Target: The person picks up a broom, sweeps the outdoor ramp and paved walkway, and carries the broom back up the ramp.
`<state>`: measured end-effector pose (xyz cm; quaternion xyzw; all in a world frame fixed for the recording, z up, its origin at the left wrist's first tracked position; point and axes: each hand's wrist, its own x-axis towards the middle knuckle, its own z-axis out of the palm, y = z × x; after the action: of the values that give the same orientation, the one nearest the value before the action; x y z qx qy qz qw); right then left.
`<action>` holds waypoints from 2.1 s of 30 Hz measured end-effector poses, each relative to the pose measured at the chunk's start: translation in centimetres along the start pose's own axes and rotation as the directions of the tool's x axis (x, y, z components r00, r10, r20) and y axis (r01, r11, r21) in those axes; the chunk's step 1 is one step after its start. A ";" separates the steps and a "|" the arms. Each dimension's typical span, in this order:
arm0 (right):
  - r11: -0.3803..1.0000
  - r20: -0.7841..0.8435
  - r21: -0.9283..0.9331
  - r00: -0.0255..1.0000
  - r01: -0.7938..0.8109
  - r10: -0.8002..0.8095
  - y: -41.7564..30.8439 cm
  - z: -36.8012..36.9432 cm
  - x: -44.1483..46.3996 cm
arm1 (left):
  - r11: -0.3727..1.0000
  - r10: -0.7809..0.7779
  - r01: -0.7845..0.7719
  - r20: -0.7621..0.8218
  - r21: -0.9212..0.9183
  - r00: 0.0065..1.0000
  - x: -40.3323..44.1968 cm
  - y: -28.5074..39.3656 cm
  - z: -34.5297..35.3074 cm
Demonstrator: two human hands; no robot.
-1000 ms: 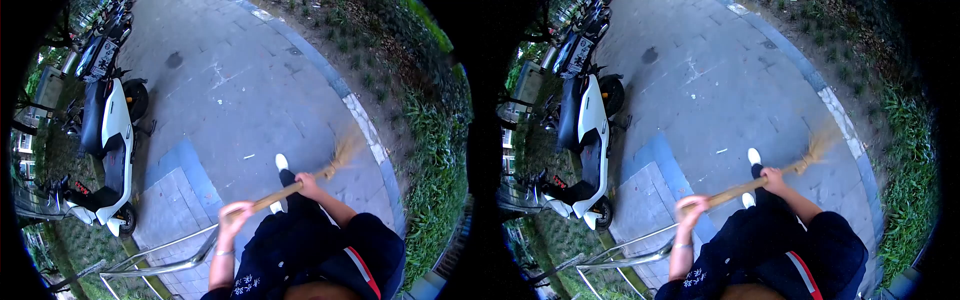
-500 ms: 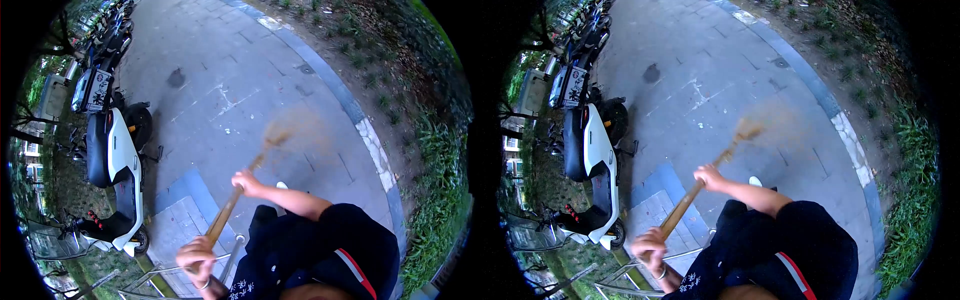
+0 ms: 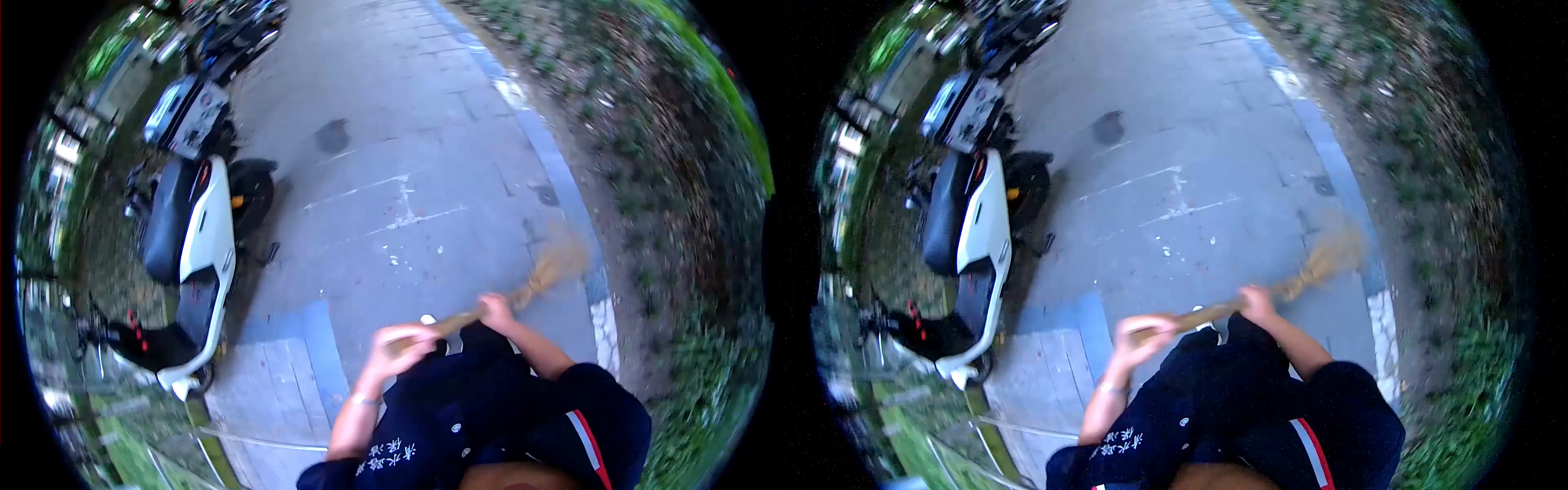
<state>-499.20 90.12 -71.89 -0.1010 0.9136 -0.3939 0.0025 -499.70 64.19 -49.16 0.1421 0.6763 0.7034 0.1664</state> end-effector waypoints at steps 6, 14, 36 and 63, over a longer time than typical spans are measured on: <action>0.984 0.096 0.168 0.993 0.055 -0.072 2.0 -0.8 8.2 | 0.982 0.096 -0.120 -0.158 -0.149 0.983 5.0 -0.1 -0.3; 0.798 0.385 0.252 0.699 0.548 -0.602 -1.5 -2.3 21.9 | 0.898 0.426 -0.378 -0.667 0.227 0.612 3.3 1.6 11.6; 0.252 -0.197 0.918 -0.903 -0.306 -0.382 -5.9 -6.8 -20.8 | 0.731 0.678 0.650 0.115 -0.209 -0.726 8.4 11.6 53.9; 0.165 0.038 0.986 -0.905 -0.036 -0.423 -22.3 11.5 -11.3 | 0.692 0.721 0.691 -0.201 0.208 -0.662 -4.9 8.9 39.0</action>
<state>-483.04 69.00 -64.63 -0.8831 0.0152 -0.1270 0.4515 -479.08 97.08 -38.44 -0.5181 0.5075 -0.0289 -0.6879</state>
